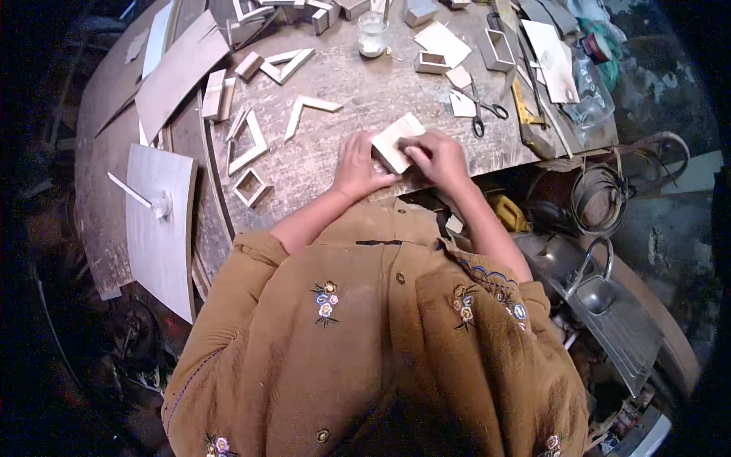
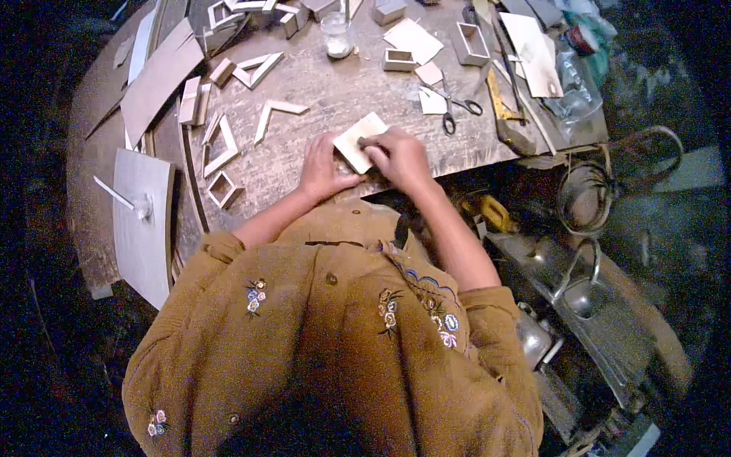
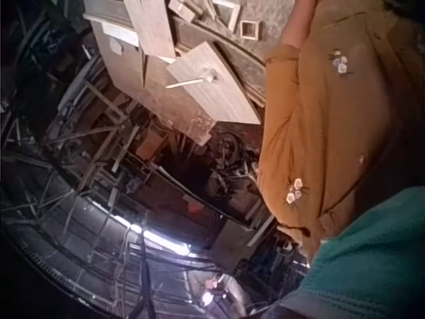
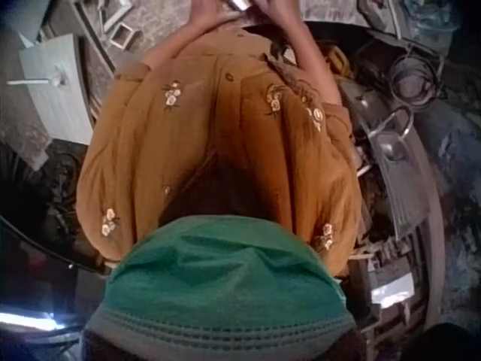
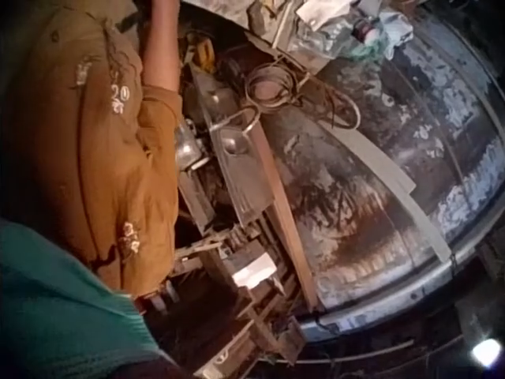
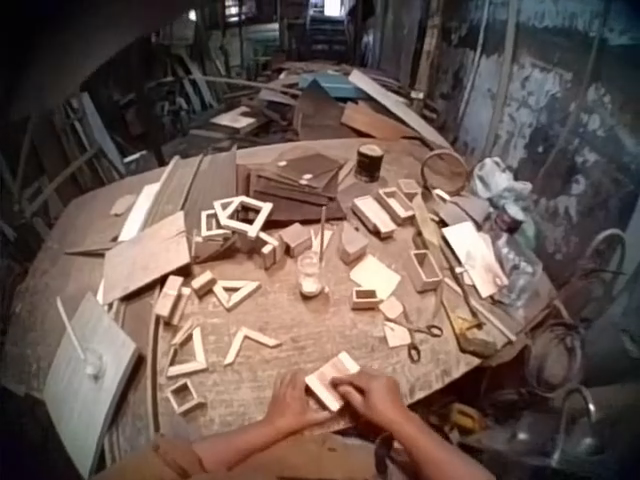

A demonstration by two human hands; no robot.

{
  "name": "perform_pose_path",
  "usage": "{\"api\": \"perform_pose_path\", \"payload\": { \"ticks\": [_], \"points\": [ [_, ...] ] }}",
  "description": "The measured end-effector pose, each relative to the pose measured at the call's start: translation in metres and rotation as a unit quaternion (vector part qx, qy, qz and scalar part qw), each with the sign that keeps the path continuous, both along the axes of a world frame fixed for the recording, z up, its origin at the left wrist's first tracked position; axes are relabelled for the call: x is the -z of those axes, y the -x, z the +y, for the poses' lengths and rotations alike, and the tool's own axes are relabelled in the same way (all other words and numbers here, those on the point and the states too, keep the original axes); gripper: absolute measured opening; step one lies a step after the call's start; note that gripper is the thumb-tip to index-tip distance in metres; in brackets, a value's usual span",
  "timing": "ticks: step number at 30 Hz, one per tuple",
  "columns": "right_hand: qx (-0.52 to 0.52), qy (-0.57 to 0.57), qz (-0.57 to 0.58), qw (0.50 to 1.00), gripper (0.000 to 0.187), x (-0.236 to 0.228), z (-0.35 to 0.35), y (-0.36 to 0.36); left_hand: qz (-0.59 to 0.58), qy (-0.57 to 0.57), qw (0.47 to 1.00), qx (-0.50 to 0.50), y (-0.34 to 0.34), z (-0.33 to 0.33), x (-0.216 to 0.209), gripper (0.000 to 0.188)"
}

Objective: Assembling and sanding small wooden components to create miniature boxes.

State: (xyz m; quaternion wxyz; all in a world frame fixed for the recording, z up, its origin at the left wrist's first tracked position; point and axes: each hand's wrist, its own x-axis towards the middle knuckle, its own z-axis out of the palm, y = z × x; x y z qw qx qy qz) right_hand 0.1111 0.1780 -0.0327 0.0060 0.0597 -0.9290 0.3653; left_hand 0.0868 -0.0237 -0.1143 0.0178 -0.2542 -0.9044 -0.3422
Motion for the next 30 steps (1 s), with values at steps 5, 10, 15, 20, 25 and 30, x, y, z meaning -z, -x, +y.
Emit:
{"api": "perform_pose_path", "payload": {
  "ticks": [5, 10, 15, 20, 25, 30],
  "points": [
    [0.214, 0.114, 0.059, 0.968, 0.023, 0.022, 0.083, -0.030, -0.140, -0.119, 0.981, 0.068, 0.021, -0.012, -0.017, 0.067],
    [0.286, 0.136, -0.004, 0.949, 0.026, 0.032, 0.114, -0.066, -0.235, -0.089, 0.968, 0.006, 0.049, 0.000, -0.036, 0.051],
    [0.288, 0.191, 0.046, 0.937, 0.025, 0.054, 0.114, -0.070, -0.293, 0.200, 0.935, 0.017, 0.088, 0.038, -0.061, 0.051],
    [0.242, 0.278, -0.042, 0.929, 0.025, 0.039, 0.107, -0.061, -0.483, 0.012, 0.872, 0.073, 0.099, 0.052, -0.059, 0.031],
    [0.244, 0.323, 0.001, 0.914, 0.027, 0.045, 0.119, -0.047, -0.462, -0.223, 0.850, 0.122, 0.081, 0.074, -0.080, 0.024],
    [0.241, 0.336, 0.024, 0.910, 0.027, 0.030, 0.115, -0.023, -0.233, -0.034, 0.958, 0.161, 0.064, 0.093, -0.093, 0.025]
  ]
}}
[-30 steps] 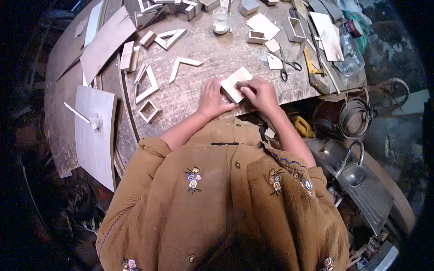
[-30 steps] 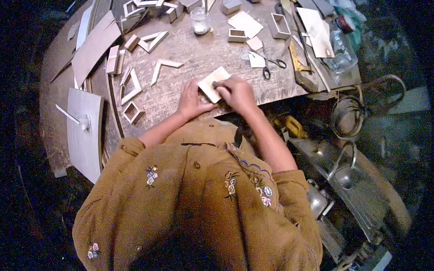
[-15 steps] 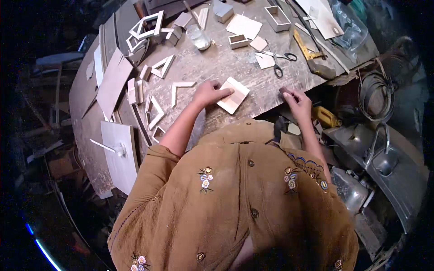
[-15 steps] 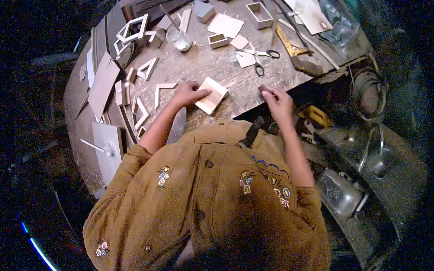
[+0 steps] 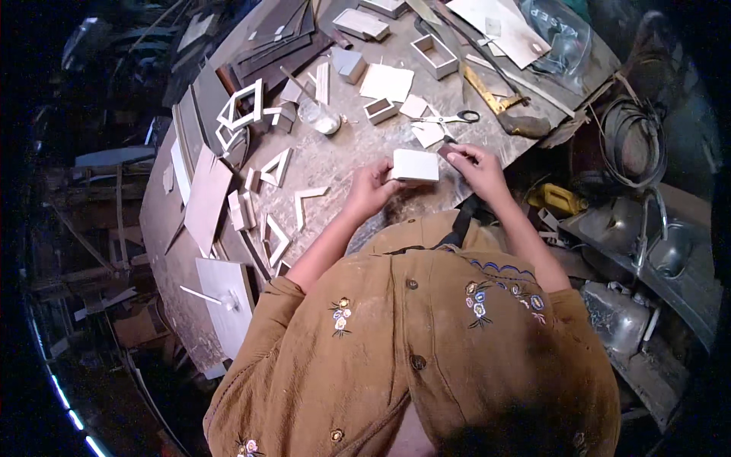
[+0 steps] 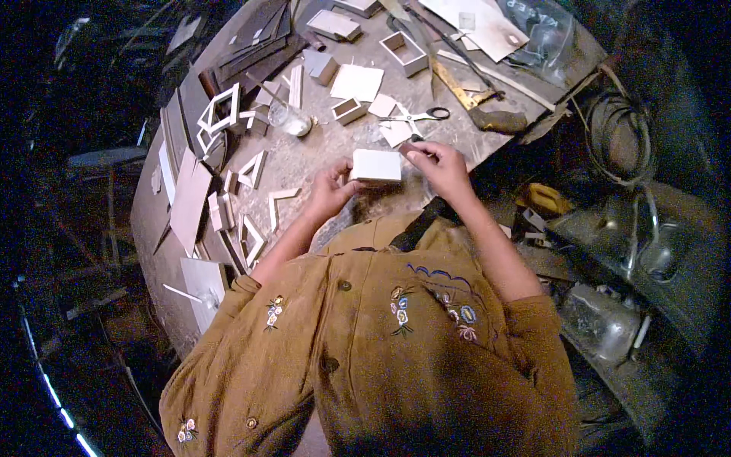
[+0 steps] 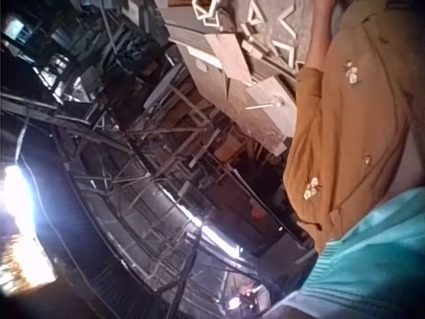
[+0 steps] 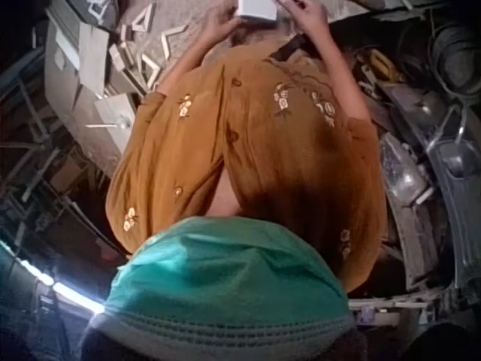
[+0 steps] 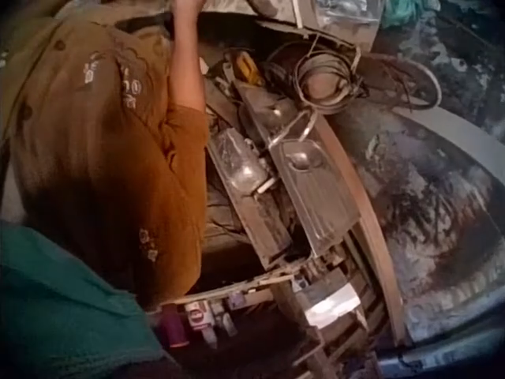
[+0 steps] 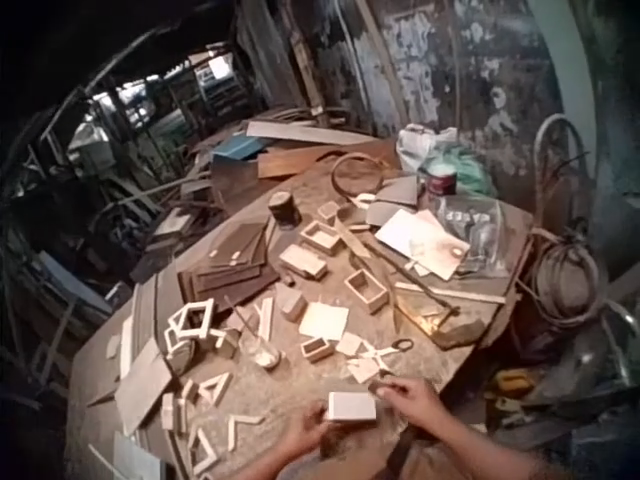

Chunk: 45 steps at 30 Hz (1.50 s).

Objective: Assembling and sanding small wooden components to create miniature boxes.

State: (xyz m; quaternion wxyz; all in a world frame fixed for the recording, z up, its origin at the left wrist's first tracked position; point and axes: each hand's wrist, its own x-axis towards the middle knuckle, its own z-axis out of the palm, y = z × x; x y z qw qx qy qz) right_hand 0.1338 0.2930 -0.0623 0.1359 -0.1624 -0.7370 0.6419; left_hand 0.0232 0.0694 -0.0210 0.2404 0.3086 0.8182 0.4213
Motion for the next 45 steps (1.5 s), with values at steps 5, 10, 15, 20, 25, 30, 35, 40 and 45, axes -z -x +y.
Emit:
{"api": "perform_pose_path", "payload": {
  "ticks": [5, 10, 15, 20, 25, 30, 35, 40, 45],
  "points": [
    [-0.027, -0.033, -0.042, 0.998, 0.028, -0.002, -0.010, 0.018, -0.027, 0.031, 0.999, -0.017, -0.010, 0.007, -0.001, 0.028],
    [-0.015, -0.010, 0.025, 1.000, 0.025, 0.015, -0.016, 0.031, 0.183, 0.069, 0.977, 0.084, -0.007, 0.014, 0.003, 0.034],
    [-0.021, -0.033, 0.012, 0.999, 0.024, 0.004, -0.014, 0.032, 0.101, 0.099, 0.984, 0.107, 0.002, 0.021, 0.016, 0.032],
    [0.091, -0.091, 0.091, 0.987, 0.023, -0.038, -0.008, 0.038, -0.258, -0.167, 0.944, -0.125, 0.006, 0.041, -0.001, 0.046],
    [0.006, -0.253, 0.165, 0.953, 0.021, -0.057, -0.039, 0.043, -0.433, -0.341, 0.816, -0.174, 0.031, 0.046, -0.003, 0.049],
    [0.095, -0.302, 0.159, 0.935, 0.022, -0.074, -0.008, 0.064, -0.442, -0.358, 0.806, -0.163, 0.024, 0.050, -0.035, 0.054],
    [0.064, -0.330, 0.182, 0.924, 0.022, -0.089, -0.012, 0.062, -0.384, -0.353, 0.842, -0.141, 0.026, 0.045, -0.043, 0.061],
    [0.071, -0.192, 0.158, 0.966, 0.022, -0.087, 0.020, 0.072, -0.401, -0.344, 0.836, -0.149, 0.016, 0.052, -0.054, 0.061],
    [-0.069, 0.301, 0.001, 0.951, 0.029, -0.070, 0.024, 0.075, -0.435, -0.375, 0.810, -0.122, 0.019, 0.057, -0.057, 0.058]
  ]
}}
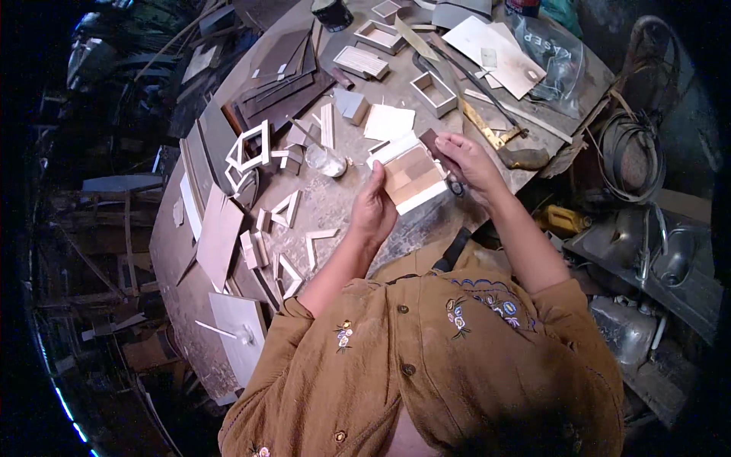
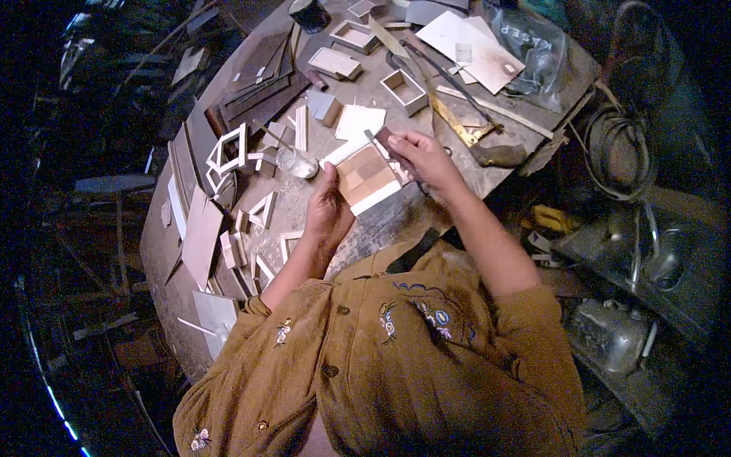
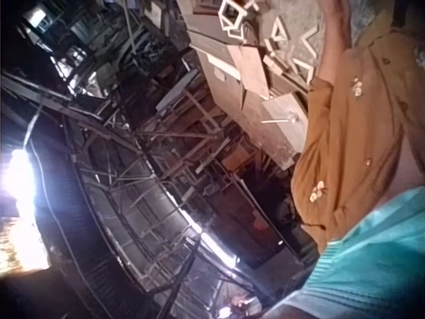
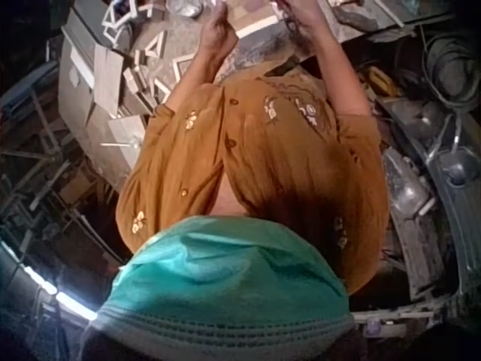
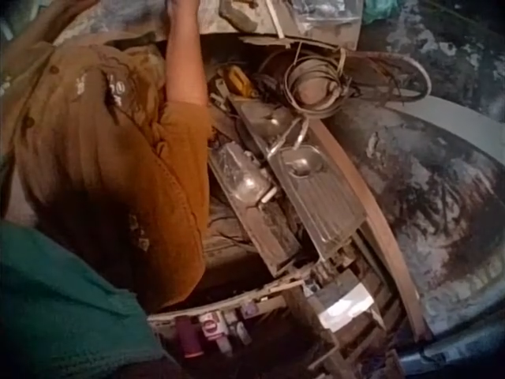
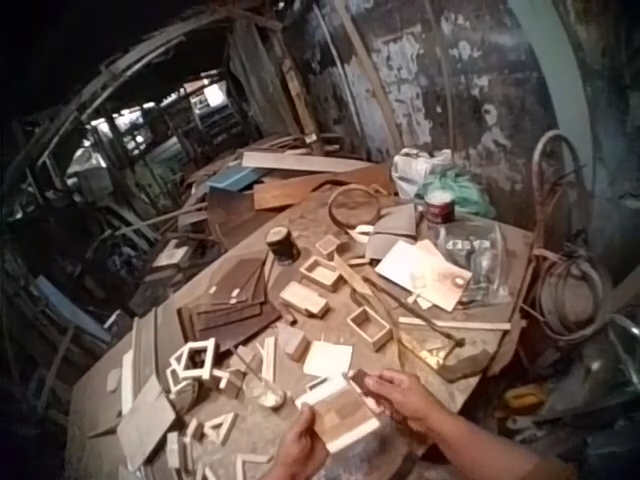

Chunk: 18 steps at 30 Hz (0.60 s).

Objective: Assembling and sanding small wooden components to create miniature boxes.

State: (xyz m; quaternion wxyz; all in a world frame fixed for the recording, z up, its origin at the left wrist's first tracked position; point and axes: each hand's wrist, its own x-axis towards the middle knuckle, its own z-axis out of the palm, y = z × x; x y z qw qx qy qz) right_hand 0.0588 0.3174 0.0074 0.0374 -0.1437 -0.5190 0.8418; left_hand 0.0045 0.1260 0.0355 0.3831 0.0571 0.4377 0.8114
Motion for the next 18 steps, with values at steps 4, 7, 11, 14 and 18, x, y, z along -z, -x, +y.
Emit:
{"api": "perform_pose_path", "payload": {
  "ticks": [4, 7, 11, 14, 18],
  "points": [
    [-0.075, -0.071, -0.013, 0.995, 0.040, -0.018, -0.007, -0.020, 0.000, 0.014, 1.000, -0.025, 0.011, 0.001, 0.003, 0.055],
    [-0.036, -0.053, 0.039, 0.997, 0.048, -0.010, -0.021, -0.015, 0.008, 0.049, 0.999, -0.018, 0.015, 0.003, -0.001, 0.052],
    [0.057, -0.234, 0.072, 0.968, 0.046, -0.026, -0.027, -0.019, 0.115, 0.146, 0.981, -0.052, 0.012, 0.012, -0.014, 0.060],
    [0.162, -0.509, 0.134, 0.835, 0.046, -0.040, -0.039, -0.018, 0.255, 0.090, 0.958, -0.092, 0.001, 0.019, -0.010, 0.075],
    [0.106, -0.588, 0.180, 0.781, 0.038, -0.055, -0.064, -0.030, 0.104, 0.061, 0.990, -0.070, 0.007, 0.009, -0.006, 0.066]
  ]
}}
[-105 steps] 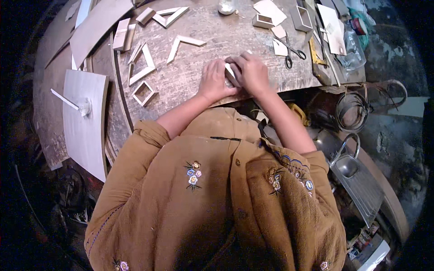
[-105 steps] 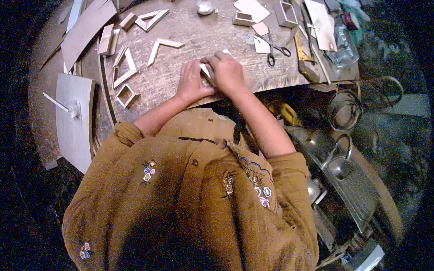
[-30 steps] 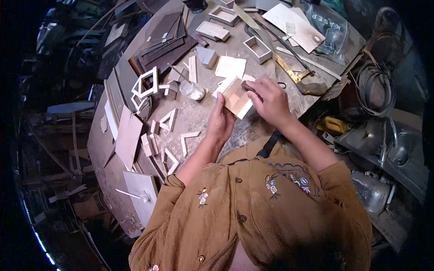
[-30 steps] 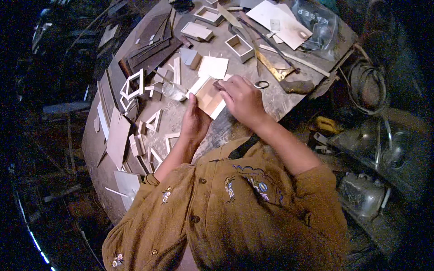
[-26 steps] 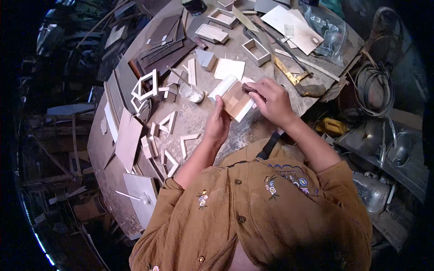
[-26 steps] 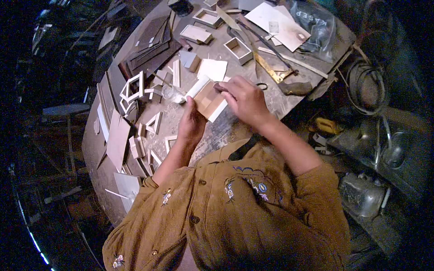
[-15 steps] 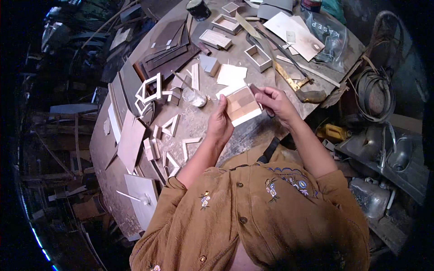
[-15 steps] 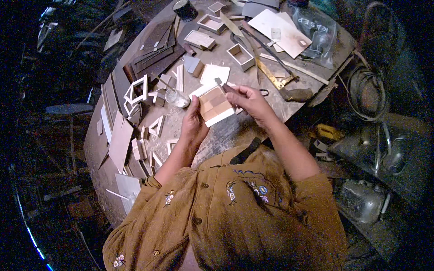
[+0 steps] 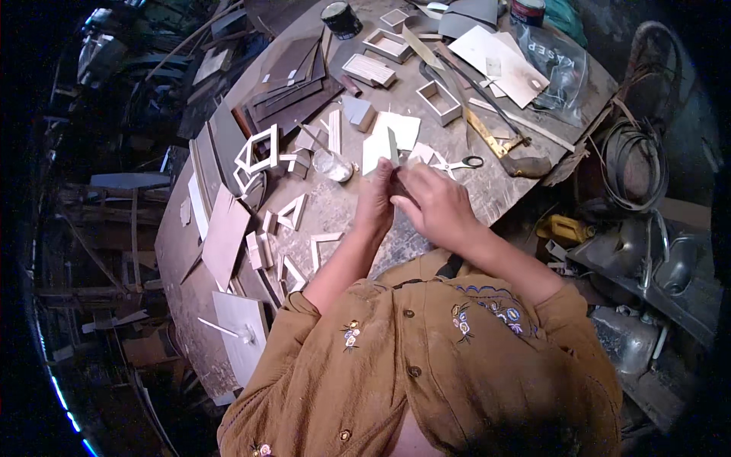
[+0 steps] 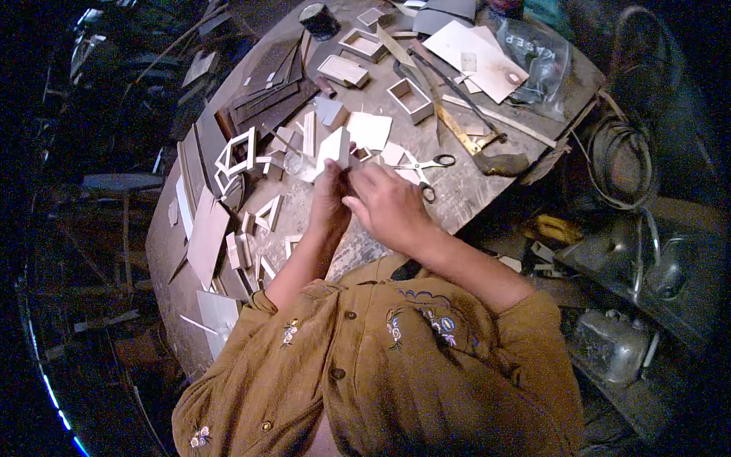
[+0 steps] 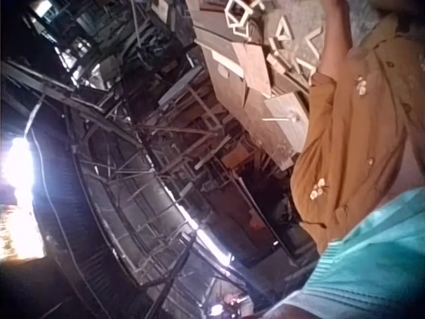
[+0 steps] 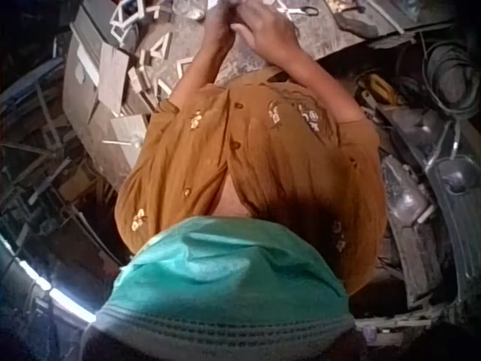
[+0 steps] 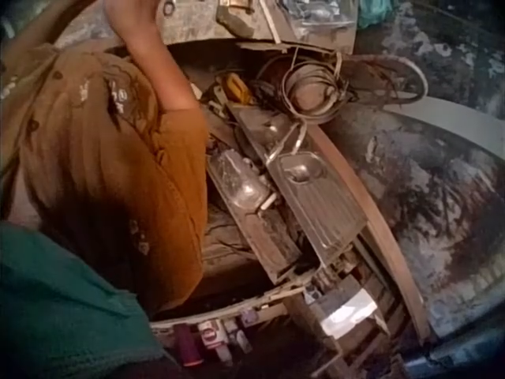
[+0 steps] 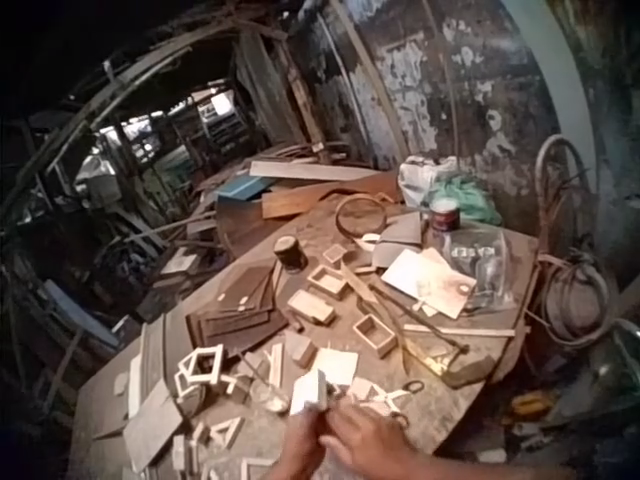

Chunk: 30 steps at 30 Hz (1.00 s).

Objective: Assembling and sanding small wooden components to create miniature boxes.

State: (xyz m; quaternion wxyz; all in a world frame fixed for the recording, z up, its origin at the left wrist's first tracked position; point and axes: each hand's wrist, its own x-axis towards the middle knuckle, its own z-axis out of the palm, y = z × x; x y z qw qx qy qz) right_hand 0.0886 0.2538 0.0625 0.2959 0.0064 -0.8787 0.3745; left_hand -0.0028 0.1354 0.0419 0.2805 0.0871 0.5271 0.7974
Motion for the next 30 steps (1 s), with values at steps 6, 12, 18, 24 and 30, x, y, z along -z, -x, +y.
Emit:
{"api": "perform_pose_path", "payload": {
  "ticks": [6, 12, 18, 24, 30],
  "points": [
    [-0.099, 0.083, -0.007, 0.992, 0.032, -0.023, 0.033, 0.000, -0.074, -0.078, 0.994, 0.026, 0.019, -0.016, -0.003, 0.089],
    [-0.127, 0.090, -0.001, 0.988, 0.030, -0.024, 0.040, 0.001, -0.139, -0.101, 0.981, 0.086, 0.015, -0.010, -0.017, 0.090],
    [-0.074, 0.063, 0.005, 0.995, 0.029, -0.019, 0.045, 0.004, -0.131, -0.113, 0.979, 0.105, 0.016, -0.008, -0.027, 0.104],
    [-0.239, 0.103, -0.002, 0.965, 0.029, -0.046, 0.076, 0.000, -0.144, -0.146, 0.969, 0.137, 0.016, -0.017, -0.024, 0.100],
    [-0.076, 0.189, 0.076, 0.976, 0.027, -0.055, 0.036, -0.004, 0.019, -0.027, 0.994, 0.106, 0.008, -0.015, -0.033, 0.115]
  ]
}}
